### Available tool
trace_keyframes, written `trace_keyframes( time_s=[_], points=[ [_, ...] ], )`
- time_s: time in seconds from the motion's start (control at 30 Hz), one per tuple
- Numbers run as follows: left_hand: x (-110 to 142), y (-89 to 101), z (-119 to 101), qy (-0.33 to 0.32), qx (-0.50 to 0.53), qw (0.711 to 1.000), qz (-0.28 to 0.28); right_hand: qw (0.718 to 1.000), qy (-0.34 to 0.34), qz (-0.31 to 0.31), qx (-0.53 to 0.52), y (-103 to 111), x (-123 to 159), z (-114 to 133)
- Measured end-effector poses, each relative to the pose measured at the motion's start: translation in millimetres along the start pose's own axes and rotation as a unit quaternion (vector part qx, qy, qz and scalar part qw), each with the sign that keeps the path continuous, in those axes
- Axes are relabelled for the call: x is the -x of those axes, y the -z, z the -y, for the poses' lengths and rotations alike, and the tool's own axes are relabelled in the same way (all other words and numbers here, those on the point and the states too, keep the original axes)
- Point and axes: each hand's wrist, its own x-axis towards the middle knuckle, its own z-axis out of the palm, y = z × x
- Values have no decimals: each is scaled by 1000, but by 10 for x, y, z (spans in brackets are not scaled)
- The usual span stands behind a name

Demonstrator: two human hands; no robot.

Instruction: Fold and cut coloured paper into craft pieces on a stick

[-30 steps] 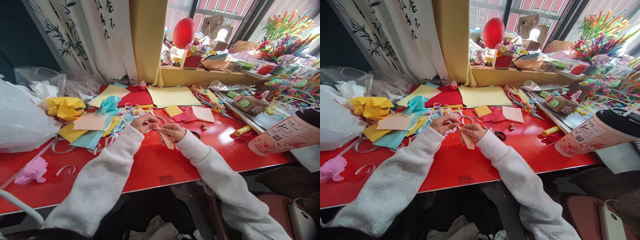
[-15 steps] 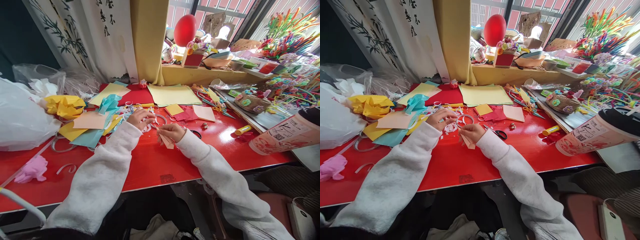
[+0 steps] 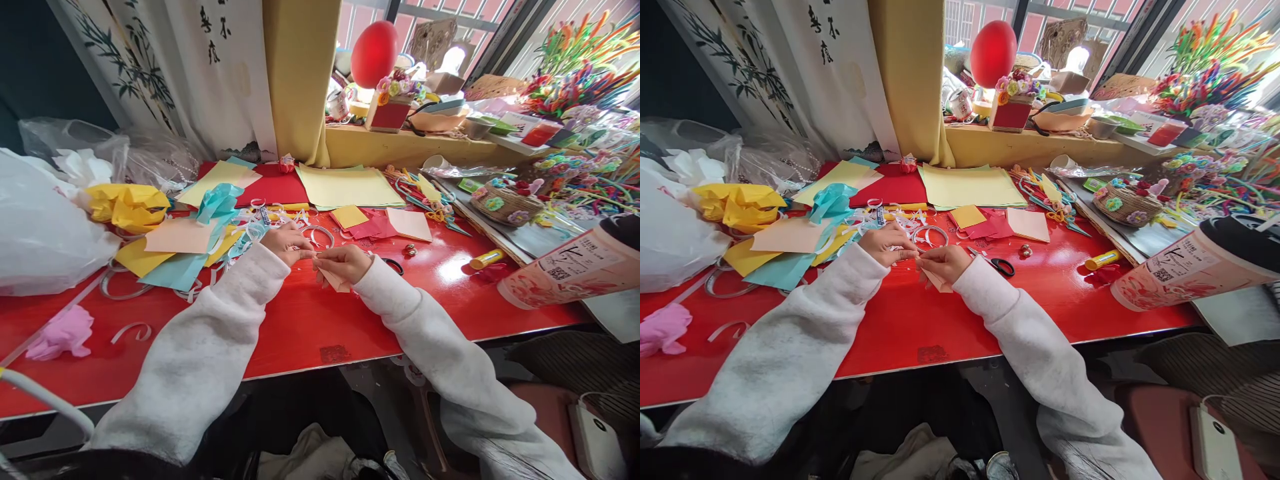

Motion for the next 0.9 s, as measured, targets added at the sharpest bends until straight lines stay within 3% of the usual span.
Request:
trace_keyframes(
  time_s=[0.2,0.33,0.53,0.63,0.77,0.9],
  points=[
    [-6,10,12,64,14,995,81,999,2,-27,35,-1,-13,-22],
    [-13,-15,39,88,-25,993,72,997,-10,-42,70,-22,-18,-26],
    [6,-54,85,35,-26,998,43,998,-6,-41,56,-39,-19,-48],
    [1,-78,117,40,-26,998,41,998,-6,-41,55,-22,-29,-74],
    [-12,-65,93,77,-10,997,13,997,-29,-58,35,-2,-40,-71],
    [-3,-27,32,163,108,980,35,997,-44,-66,-16,-15,-34,-16]
  ],
)
